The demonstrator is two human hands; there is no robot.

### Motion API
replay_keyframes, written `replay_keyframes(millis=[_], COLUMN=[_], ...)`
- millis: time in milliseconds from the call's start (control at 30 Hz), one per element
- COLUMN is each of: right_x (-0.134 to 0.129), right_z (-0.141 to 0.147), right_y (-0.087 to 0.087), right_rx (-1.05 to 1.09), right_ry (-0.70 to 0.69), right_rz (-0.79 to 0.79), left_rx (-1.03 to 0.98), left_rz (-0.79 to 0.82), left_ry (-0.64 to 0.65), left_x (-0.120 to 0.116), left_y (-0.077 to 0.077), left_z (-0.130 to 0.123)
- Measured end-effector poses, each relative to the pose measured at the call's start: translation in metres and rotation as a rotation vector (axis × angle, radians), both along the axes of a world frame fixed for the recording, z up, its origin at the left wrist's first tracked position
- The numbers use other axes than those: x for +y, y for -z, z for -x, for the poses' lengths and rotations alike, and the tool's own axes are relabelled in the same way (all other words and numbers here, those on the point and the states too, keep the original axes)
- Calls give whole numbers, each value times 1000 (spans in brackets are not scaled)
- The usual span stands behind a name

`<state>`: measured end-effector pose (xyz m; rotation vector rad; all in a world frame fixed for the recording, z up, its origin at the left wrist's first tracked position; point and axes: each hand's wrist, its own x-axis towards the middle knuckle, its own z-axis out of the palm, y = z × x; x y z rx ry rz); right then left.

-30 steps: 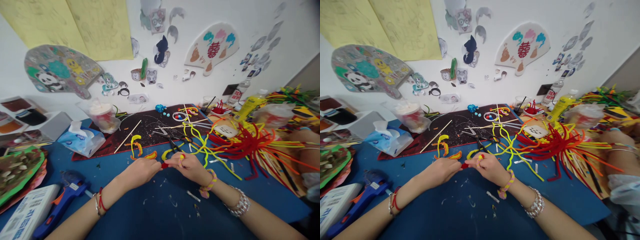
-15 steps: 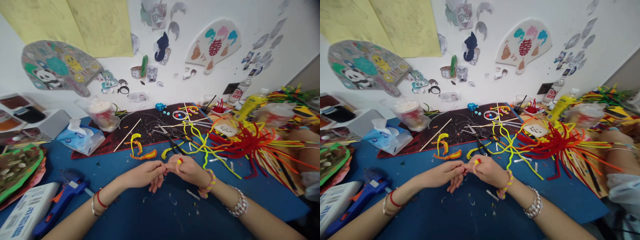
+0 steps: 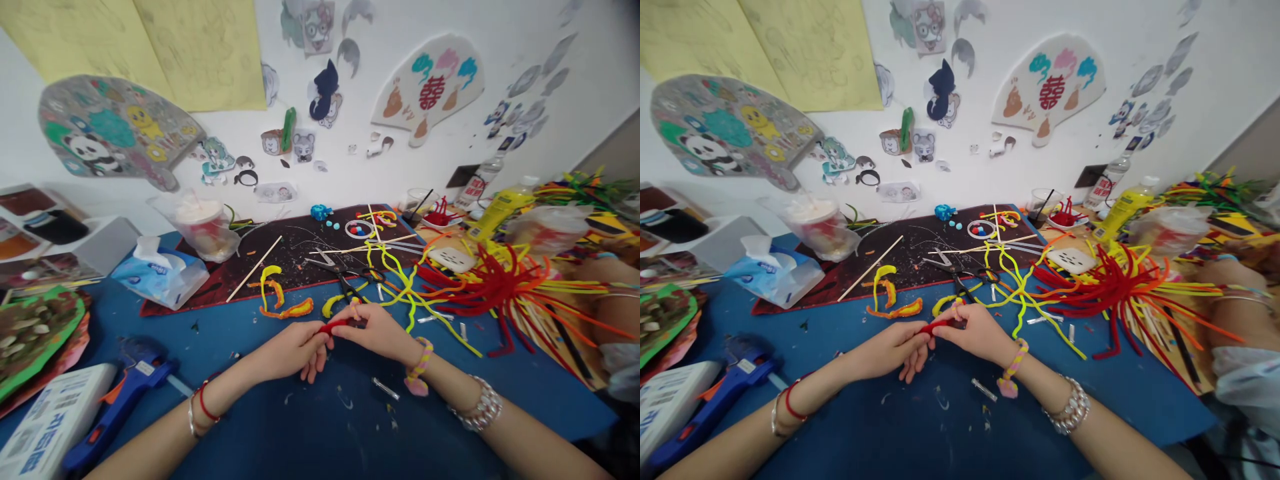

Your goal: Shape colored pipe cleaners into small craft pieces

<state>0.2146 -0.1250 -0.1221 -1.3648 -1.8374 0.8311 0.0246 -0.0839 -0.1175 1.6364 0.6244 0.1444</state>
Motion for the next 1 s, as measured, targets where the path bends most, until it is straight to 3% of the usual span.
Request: replay_keyframes(millis=[133, 367, 433, 533, 1000], right_x=[2, 3, 3, 4, -1], right_z=[0, -3, -3, -3, 3], right_y=[2, -1, 0, 1, -3], right_rx=[78, 294, 297, 211, -34], right_ry=[38, -129, -133, -121, 17], right_rz=[63, 316, 326, 254, -154], left_rx=[1, -17, -21, -22, 51], left_rz=[14, 176, 234, 283, 116], left_ry=[-11, 104, 122, 112, -62], left_x=[0, 3, 3, 2, -7], left_y=[1, -6, -6, -3, -2], left_z=[-1, 2, 2, 0, -6])
